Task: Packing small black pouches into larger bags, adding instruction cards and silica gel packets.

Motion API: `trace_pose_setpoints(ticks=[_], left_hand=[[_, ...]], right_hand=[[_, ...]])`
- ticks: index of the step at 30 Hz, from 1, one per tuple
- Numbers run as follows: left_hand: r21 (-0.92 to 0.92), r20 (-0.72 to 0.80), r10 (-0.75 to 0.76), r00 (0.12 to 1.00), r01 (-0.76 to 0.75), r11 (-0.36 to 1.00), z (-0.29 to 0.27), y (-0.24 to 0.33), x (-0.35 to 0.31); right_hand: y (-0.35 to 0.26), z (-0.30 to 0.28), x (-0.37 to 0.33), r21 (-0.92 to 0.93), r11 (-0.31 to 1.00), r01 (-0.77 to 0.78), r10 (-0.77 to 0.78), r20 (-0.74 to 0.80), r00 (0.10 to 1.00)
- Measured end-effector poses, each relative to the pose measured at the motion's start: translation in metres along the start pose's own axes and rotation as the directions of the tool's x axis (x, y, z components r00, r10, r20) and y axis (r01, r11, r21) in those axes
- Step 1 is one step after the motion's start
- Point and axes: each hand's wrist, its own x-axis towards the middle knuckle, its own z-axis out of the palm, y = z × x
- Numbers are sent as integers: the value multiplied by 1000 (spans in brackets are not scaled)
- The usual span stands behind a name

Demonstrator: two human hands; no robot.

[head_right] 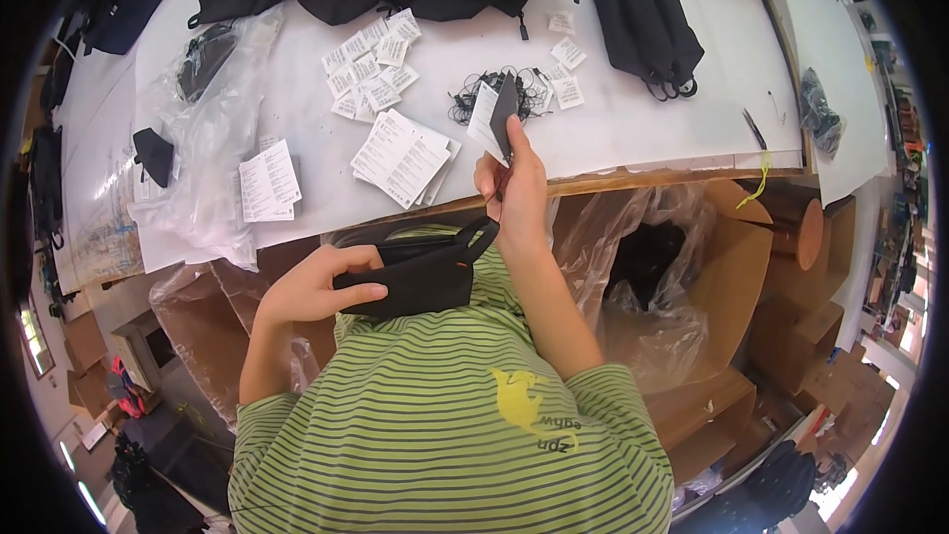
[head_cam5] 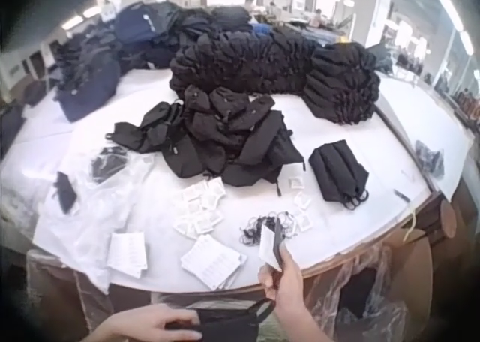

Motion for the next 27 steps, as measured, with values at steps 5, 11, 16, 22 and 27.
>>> trace_pose_setpoints(ticks=[5, 11, 16, 22, 27], left_hand=[[-32, -20, -13, 1000, 12, 999, 2, -7, 0], [-34, -9, -39, 999, 39, 999, 2, -6, -1], [-10, -8, -15, 1000, 15, 1000, 1, 4, -2], [19, -21, -41, 999, 41, 999, 0, 5, -5], [134, -182, 26, 983, -1, 991, -4, 6, -10]], right_hand=[[-1, -9, 6, 229, 973, -11, -9, 85, 996], [-10, -12, 5, 351, 928, -128, 51, 221, 974], [1, -7, 13, -66, 967, 246, -248, -12, 969], [6, -14, 21, -190, 909, 371, -402, -162, 901], [-5, -31, 26, -202, 917, 345, -373, -121, 920]])
